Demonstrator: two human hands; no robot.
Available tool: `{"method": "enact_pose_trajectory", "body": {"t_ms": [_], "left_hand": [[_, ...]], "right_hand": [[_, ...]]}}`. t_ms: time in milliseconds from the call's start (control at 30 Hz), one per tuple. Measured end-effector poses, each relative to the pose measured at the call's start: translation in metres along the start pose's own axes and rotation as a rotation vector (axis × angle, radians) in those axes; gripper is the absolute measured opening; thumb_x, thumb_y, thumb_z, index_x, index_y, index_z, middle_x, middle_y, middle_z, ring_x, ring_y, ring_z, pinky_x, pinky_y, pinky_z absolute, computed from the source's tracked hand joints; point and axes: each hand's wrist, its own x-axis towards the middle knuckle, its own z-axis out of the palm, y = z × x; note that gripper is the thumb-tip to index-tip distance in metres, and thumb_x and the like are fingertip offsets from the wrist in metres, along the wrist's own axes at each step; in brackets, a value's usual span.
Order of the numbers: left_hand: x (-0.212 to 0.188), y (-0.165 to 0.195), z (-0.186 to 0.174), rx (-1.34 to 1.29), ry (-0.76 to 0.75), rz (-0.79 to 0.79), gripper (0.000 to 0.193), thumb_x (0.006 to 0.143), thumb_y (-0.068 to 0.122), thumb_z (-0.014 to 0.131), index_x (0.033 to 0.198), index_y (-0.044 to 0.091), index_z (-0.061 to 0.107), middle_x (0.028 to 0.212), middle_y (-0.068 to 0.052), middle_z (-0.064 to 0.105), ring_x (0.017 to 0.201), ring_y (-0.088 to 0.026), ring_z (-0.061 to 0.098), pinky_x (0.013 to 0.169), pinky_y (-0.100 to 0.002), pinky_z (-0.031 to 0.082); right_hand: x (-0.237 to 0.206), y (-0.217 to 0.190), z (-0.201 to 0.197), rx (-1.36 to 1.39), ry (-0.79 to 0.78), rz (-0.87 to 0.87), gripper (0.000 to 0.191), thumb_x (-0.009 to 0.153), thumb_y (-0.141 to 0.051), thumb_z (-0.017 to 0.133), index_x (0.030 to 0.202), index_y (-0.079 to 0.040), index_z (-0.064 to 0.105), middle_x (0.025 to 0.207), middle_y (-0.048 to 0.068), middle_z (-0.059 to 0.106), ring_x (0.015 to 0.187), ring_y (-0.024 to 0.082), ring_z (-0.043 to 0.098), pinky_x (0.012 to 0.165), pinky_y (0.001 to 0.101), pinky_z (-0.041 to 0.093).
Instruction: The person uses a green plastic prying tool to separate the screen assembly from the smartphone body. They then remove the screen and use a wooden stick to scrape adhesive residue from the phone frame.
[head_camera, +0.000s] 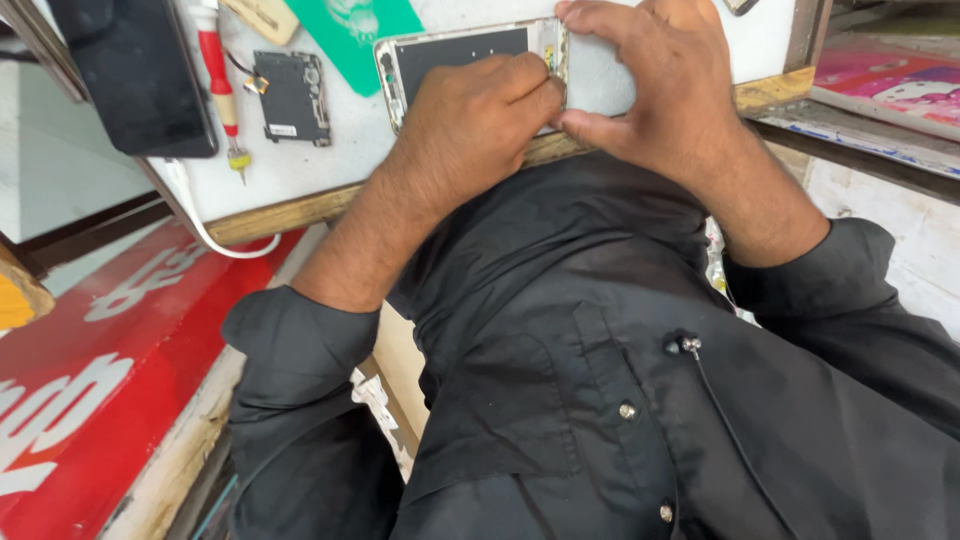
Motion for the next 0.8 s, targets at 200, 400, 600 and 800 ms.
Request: {"method": "enact_pose_trajectory", "body": {"t_ms": [200,400,600,800], "left_hand": [[0.0006,-0.0004,0.0001,0.001,-0.009,0.029,0.013,0.089,0.008,0.073,0.1,0.009,0.068,0.095,-0.002,0.06,0.086,-0.021,0.068,0.066,-0.036,0.055],[0.0007,0.001,0.0034,-0.001,-0.009,-0.006,0.012,0.09,0.009,0.074,0.1,0.008,0.067,0.095,-0.003,0.059,0.087,-0.021,0.068,0.066,-0.037,0.055],[0.0008,0.0001,0.0032,0.016,-0.049,0.012,0.012,0.087,0.006,0.073,0.097,0.009,0.067,0.094,-0.002,0.06,0.085,-0.021,0.068,0.066,-0.037,0.056],[0.0008,0.0013,0.0038,-0.005,-0.009,-0.003,0.013,0.09,0.009,0.075,0.101,0.008,0.067,0.096,-0.003,0.059,0.085,-0.022,0.068,0.066,-0.037,0.055]], "right_hand": [[0.0023,-0.0033,0.0005,-0.053,-0.013,0.043,0.077,0.072,-0.021,0.099,0.137,-0.011,0.059,0.119,0.0,0.065,0.095,0.024,0.056,0.087,0.0408,0.042],[0.0003,-0.0003,0.0005,-0.011,0.004,0.005,0.073,0.073,-0.02,0.095,0.133,-0.01,0.055,0.134,0.0,0.067,0.103,0.023,0.057,0.093,0.0395,0.043],[0.0014,0.0001,0.0012,-0.052,0.011,0.005,0.074,0.071,-0.019,0.098,0.133,-0.01,0.058,0.12,0.0,0.063,0.095,0.023,0.056,0.088,0.0401,0.042],[-0.0019,0.0008,0.002,-0.006,0.006,0.001,0.072,0.073,-0.018,0.095,0.133,-0.01,0.056,0.129,0.001,0.068,0.096,0.02,0.056,0.091,0.0381,0.042]]}}
